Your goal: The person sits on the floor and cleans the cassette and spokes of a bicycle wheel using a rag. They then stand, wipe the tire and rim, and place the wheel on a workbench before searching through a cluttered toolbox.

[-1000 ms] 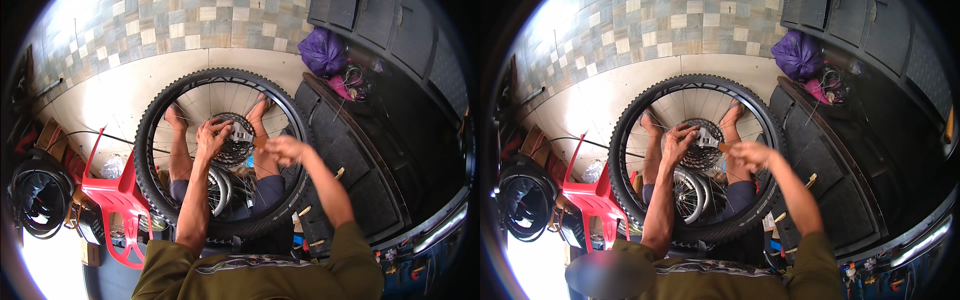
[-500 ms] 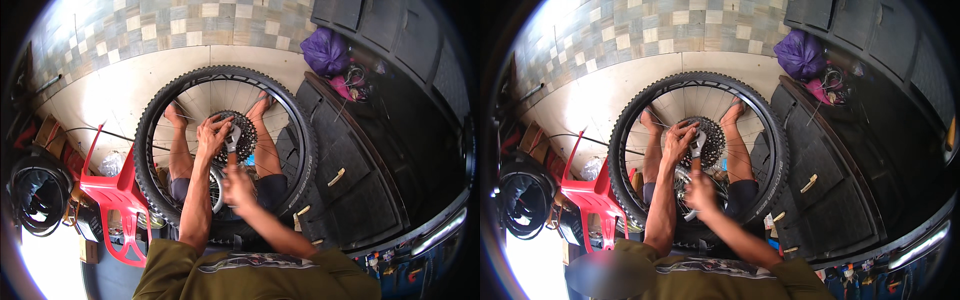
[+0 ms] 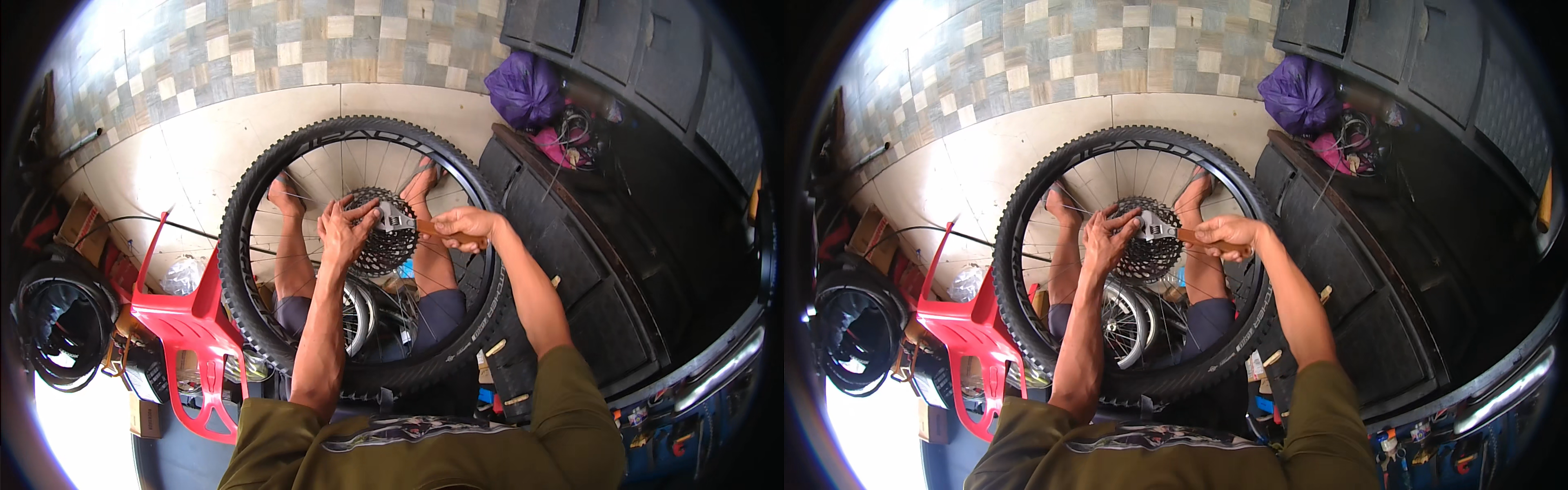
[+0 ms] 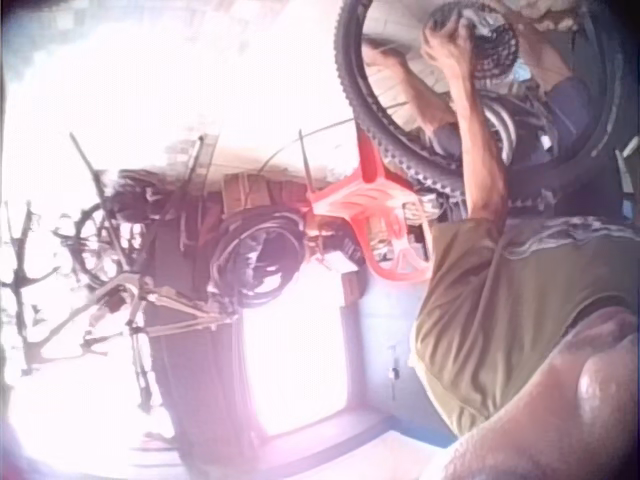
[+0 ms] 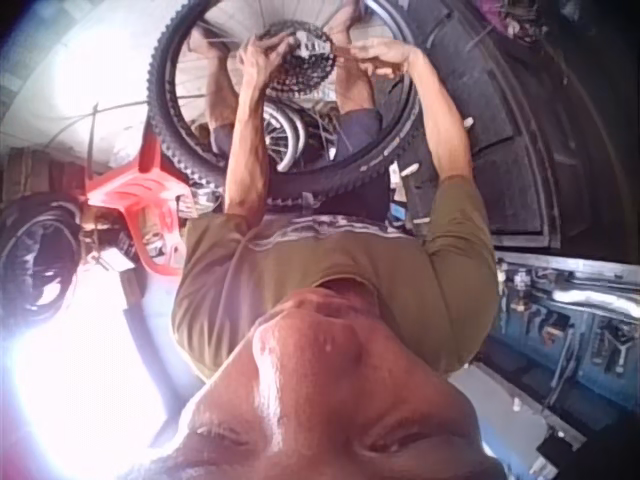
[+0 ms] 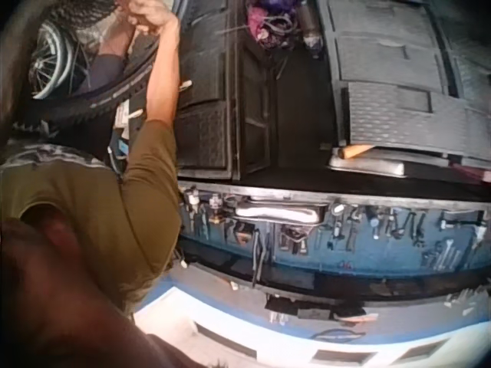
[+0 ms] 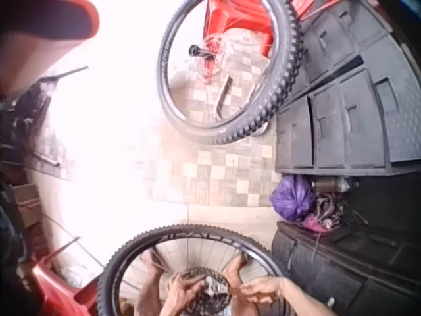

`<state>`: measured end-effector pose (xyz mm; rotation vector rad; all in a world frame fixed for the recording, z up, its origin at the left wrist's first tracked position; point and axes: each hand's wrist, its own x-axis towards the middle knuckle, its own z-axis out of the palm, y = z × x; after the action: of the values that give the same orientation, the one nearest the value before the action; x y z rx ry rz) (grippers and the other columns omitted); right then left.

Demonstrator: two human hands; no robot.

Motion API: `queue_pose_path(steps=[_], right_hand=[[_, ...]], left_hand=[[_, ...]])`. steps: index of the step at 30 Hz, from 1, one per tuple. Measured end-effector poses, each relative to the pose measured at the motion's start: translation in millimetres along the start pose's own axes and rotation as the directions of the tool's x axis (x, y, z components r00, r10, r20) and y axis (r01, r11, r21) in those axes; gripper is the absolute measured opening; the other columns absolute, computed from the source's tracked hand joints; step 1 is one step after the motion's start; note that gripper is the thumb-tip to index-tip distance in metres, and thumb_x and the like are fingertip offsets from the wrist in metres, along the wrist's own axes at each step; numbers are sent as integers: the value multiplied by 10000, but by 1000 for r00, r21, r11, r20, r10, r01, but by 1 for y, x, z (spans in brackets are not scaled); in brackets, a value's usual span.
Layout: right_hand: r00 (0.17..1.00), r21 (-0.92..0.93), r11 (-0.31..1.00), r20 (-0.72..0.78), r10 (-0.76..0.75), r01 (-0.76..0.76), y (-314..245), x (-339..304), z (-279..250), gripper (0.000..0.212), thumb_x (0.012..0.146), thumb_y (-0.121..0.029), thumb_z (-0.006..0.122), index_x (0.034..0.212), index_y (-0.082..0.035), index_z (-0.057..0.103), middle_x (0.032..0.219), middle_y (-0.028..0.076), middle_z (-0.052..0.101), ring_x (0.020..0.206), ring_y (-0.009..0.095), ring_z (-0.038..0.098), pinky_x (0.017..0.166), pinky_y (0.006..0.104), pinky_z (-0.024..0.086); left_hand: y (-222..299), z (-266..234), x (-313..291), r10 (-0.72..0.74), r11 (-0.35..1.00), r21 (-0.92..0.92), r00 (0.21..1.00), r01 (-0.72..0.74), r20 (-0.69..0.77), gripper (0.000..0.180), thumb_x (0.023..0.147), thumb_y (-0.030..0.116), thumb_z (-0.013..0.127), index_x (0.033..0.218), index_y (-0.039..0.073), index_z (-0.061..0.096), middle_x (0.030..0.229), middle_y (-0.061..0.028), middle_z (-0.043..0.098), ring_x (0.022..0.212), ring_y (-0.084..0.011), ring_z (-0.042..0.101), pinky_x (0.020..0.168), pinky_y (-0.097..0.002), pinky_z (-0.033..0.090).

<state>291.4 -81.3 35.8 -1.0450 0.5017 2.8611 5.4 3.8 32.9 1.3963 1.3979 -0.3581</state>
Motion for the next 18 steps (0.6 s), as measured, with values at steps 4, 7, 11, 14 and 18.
queue_pose_path(steps=[4,7,11,14,18], right_hand=[[997,-6,1000,-70,-19,18,10,2,14,430,992,-437,573,1159,-42,610,637,-21,472,361,38,370,310,201,280],[953,46,988,-272,-132,150,39,7,62,396,1022,-436,513,1065,-50,588,627,-39,444,355,35,336,302,216,264],[812,393,847,-578,-76,359,61,50,178,401,1004,-503,510,1054,-109,563,663,-26,455,363,57,348,306,235,278],[671,488,631,-739,-69,603,48,125,257,366,1021,-515,461,1103,-158,471,651,-21,442,388,87,400,329,254,327],[765,538,652,-636,-102,534,52,116,243,288,1037,-459,457,1057,-178,395,665,-2,441,380,121,425,317,301,348]], left_hand=[[-8,3,6,-3,994,-111,1000,5,23,351,900,477,645,1187,293,733,1334,-159,608,1292,-350,496,1134,-455,300],[-9,2,5,-20,995,-94,1000,22,24,349,914,476,627,1190,290,730,1338,-161,604,1287,-344,505,1152,-443,278],[-20,8,13,61,997,-58,998,-60,26,345,936,472,600,1198,287,727,1304,-163,628,1309,-310,500,1177,-433,238],[-26,7,12,79,994,-76,997,-77,18,365,948,473,588,1202,251,726,1274,-174,643,1304,-314,508,1173,-444,249],[-25,8,17,57,996,-69,996,-52,74,364,941,486,595,1177,249,739,1273,-164,646,1301,-315,507,1168,-453,251]])
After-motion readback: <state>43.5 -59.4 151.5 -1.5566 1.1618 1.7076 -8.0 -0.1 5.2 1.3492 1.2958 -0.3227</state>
